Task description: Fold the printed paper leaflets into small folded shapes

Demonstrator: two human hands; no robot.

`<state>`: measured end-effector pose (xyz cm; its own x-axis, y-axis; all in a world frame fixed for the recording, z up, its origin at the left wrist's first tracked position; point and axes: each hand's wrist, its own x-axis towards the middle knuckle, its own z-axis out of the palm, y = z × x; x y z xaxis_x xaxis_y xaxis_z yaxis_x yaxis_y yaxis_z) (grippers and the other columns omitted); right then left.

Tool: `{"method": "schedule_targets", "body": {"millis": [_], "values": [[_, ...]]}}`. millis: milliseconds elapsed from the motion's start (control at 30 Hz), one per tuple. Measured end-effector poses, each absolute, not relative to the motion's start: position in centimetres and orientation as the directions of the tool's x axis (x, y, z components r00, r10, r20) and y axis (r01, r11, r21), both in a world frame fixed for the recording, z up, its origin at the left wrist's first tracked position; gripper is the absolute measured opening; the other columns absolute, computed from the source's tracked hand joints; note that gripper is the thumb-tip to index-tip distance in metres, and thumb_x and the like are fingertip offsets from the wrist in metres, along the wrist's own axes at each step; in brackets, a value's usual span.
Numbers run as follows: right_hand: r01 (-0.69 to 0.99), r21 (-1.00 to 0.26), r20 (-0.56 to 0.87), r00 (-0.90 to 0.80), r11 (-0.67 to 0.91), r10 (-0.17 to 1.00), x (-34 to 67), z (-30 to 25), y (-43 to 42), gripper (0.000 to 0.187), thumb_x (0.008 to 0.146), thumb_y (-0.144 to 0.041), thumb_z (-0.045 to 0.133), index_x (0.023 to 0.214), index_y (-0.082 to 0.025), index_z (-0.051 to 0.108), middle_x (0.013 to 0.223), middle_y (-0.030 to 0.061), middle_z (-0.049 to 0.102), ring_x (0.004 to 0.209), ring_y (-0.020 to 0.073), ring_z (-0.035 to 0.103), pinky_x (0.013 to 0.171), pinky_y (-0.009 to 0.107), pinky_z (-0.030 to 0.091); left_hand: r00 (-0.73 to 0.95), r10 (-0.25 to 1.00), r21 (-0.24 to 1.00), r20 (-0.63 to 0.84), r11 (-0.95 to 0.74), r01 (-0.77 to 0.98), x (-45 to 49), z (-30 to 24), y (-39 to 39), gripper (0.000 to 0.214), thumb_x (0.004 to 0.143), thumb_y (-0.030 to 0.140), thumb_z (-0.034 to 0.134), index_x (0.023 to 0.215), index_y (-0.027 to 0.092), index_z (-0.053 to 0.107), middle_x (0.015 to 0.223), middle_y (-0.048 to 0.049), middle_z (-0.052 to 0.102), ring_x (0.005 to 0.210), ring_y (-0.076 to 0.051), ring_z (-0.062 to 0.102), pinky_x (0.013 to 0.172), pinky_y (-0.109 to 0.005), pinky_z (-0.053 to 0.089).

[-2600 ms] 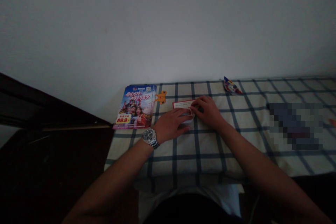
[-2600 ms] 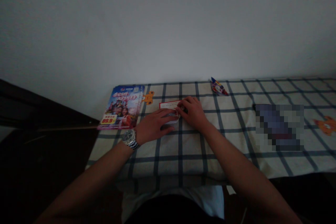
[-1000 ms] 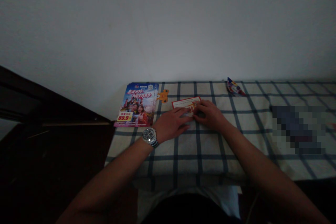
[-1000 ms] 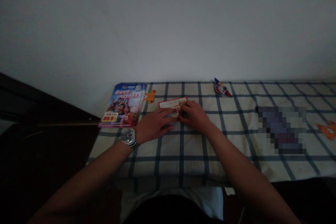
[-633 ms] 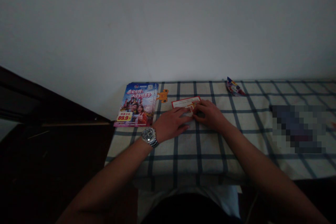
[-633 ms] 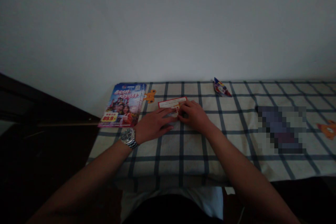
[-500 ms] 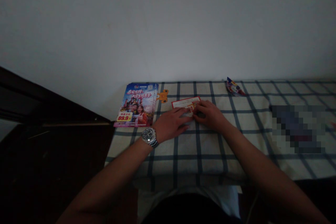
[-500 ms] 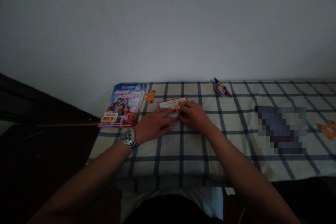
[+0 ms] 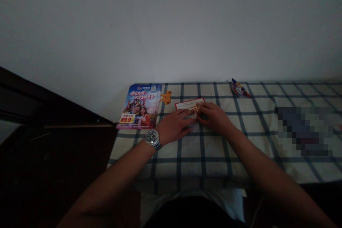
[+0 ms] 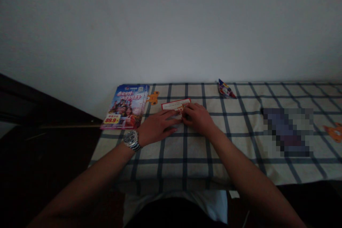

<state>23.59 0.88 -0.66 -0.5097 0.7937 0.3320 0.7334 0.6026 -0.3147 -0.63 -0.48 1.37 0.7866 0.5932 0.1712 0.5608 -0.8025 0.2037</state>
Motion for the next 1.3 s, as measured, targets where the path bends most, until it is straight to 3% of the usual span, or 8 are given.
{"method": "schedule_targets", "body": {"millis": [1067,1300], "values": [[0.752,-0.309,0.341,-0.483,0.582,0.806,23.45,-0.62,0.79,0.008,0.087,-0.017,0.067,0.085,-0.022,0.061,0.094,0.0075,0.067,0.089,0.0251,0.061,0.08,0.036,0.047,0.778,0.608,0.185,0.161,-0.792,0.581,-0.43,1.61,-0.6,0.036,0.099,0.039,0.058,0.134,0.029,0.061,0.15,-0.0071,0.05,0.137,-0.027,0.048,0.11,-0.044,0.049],[0.757,-0.313,0.319,-0.484,0.573,0.815,23.28,-0.54,0.86,0.01,0.086,-0.016,0.067,0.086,-0.023,0.06,0.095,0.007,0.068,0.089,0.0252,0.062,0.081,0.037,0.048,0.775,0.611,0.192,0.162,-0.79,0.583,-0.45,1.34,-0.6,0.042,0.1,0.041,0.057,0.141,0.03,0.055,0.15,-0.0073,0.05,0.136,-0.027,0.049,0.109,-0.044,0.05]]}}
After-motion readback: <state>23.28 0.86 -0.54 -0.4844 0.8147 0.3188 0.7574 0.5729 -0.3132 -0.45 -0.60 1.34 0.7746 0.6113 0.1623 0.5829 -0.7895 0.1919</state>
